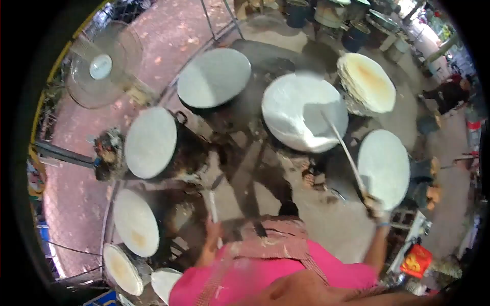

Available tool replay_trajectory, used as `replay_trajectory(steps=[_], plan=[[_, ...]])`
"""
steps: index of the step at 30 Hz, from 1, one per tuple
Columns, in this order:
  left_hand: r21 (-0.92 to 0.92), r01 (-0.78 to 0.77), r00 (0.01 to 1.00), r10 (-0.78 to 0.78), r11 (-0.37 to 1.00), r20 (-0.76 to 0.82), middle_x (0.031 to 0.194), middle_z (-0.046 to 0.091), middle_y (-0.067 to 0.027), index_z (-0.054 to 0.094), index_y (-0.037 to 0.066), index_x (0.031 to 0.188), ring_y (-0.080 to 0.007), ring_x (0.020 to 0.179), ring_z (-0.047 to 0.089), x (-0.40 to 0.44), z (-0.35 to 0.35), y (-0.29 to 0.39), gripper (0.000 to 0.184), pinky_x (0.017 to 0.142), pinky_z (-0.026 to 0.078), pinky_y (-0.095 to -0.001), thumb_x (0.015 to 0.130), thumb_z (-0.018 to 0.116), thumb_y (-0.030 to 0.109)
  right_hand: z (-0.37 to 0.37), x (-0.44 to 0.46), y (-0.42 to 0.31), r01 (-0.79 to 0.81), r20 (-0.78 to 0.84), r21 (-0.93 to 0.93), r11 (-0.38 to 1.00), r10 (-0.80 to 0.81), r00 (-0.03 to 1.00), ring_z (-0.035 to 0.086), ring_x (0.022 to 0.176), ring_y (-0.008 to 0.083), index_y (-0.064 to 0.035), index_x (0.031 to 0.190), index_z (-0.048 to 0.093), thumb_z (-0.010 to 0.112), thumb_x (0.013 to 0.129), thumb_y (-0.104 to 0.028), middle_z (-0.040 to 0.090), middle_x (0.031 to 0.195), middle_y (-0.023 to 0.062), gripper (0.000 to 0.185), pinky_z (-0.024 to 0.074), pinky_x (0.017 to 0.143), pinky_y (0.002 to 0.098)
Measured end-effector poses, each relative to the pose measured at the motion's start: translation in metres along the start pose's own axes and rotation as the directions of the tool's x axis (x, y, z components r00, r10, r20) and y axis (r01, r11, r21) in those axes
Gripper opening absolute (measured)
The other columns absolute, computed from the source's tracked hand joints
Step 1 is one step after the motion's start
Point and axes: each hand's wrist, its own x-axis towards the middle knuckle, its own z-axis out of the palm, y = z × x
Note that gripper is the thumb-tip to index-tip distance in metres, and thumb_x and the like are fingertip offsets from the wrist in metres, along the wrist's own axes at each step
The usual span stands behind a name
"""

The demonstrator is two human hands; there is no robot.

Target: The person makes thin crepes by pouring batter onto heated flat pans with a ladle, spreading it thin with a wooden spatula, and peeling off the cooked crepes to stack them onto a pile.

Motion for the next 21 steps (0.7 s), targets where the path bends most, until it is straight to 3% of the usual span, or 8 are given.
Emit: replay_trajectory(steps=[5,6,7,12,14,16,19,21], plan=[[-0.117,-0.018,0.997,0.026,0.993,0.073,0.051,0.04,-0.0012,0.024,0.025,0.141,-0.0119,0.034,0.038,0.005,-0.032,-0.016,0.074,0.03,0.032,-0.029,0.077,0.048,-0.003,0.276,0.052,0.077,0.597,-0.227,0.058,0.8,-0.572,0.789,0.054,0.062,0.0099,-0.0046,0.104,0.065,0.069,0.078,-0.025,0.064,0.079,0.0029,0.033,0.0452,0.055,0.0265],[-0.091,-0.09,0.992,0.098,0.992,0.079,0.052,0.04,-0.0013,0.023,0.024,0.141,-0.0119,0.035,0.038,0.007,-0.038,-0.022,0.074,0.03,0.032,-0.029,0.077,0.048,-0.003,0.312,0.06,0.058,0.672,-0.208,-0.37,0.642,-0.762,0.613,0.06,0.071,0.0197,-0.009,0.102,0.066,0.063,0.081,-0.029,0.067,0.087,0.0117,0.029,0.047,0.067,0.0323],[-0.119,-0.078,0.993,0.088,0.99,0.082,0.052,0.041,-0.0016,0.023,0.024,0.141,-0.012,0.035,0.038,-0.005,-0.043,-0.02,0.074,0.03,0.032,-0.0289,0.076,0.048,-0.003,0.324,0.026,0.024,0.544,-0.168,-0.448,0.709,-0.664,0.728,0.06,0.081,0.0319,-0.0159,0.106,0.064,0.056,0.083,-0.032,0.064,0.092,0.0177,0.029,0.0466,0.073,0.0381],[-0.152,-0.055,0.978,0.084,0.987,0.192,0.054,0.039,-0.0028,0.019,0.028,0.14,-0.0123,0.035,0.035,-0.036,-0.067,-0.006,0.074,0.03,0.03,-0.0291,0.078,0.046,-0.002,0.251,-0.07,-0.017,0.208,-0.197,-0.703,0.68,-0.467,0.862,0.06,0.074,0.0345,-0.0194,0.11,0.061,0.048,0.086,-0.033,0.063,0.086,0.0167,0.03,0.0474,0.069,0.0412],[-0.257,0.023,0.964,0.047,0.966,0.263,0.053,0.036,-0.0023,0.015,0.029,0.14,-0.0124,0.034,0.034,-0.05,-0.07,-0.007,0.077,0.03,0.029,-0.029,0.078,0.046,-0.003,0.245,-0.052,0.0,0.317,-0.267,-0.311,0.896,-0.403,0.875,0.061,0.075,0.0329,-0.0136,0.102,0.064,0.053,0.083,-0.034,0.064,0.084,0.0169,0.03,0.048,0.066,0.0398],[-0.442,0.138,0.959,-0.009,0.886,0.283,0.052,0.035,-0.0013,0.022,0.028,0.139,-0.0117,0.034,0.034,-0.047,-0.072,-0.019,0.071,0.029,0.031,-0.0275,0.079,0.049,0.0,0.292,0.011,0.017,0.591,-0.438,-0.126,0.797,-0.579,0.687,0.062,0.078,0.0314,-0.0098,0.097,0.066,0.058,0.08,-0.035,0.065,0.086,0.018,0.032,0.0483,0.068,0.0381],[-0.629,0.352,0.888,-0.036,0.693,0.458,0.052,0.035,-0.0012,0.029,0.028,0.132,-0.0125,0.034,0.035,-0.034,-0.069,-0.028,0.058,0.028,0.031,-0.0265,0.082,0.052,0.01,0.331,0.058,0.014,0.597,-0.256,-0.341,0.726,-0.683,0.684,0.062,0.081,0.0283,-0.0099,0.1,0.066,0.061,0.078,-0.03,0.065,0.092,0.016,0.03,0.0478,0.074,0.0351],[-0.636,0.21,0.871,0.153,0.743,0.466,0.049,0.034,-0.0012,0.041,0.02,0.103,-0.0142,0.034,0.035,-0.021,-0.077,-0.039,0.018,0.029,0.031,-0.0266,0.087,0.047,0.025,0.304,0.023,0.002,0.519,-0.209,-0.532,0.669,-0.698,0.685,0.063,0.082,0.0274,-0.0102,0.1,0.066,0.061,0.078,-0.029,0.065,0.092,0.0144,0.029,0.0475,0.076,0.0345]])
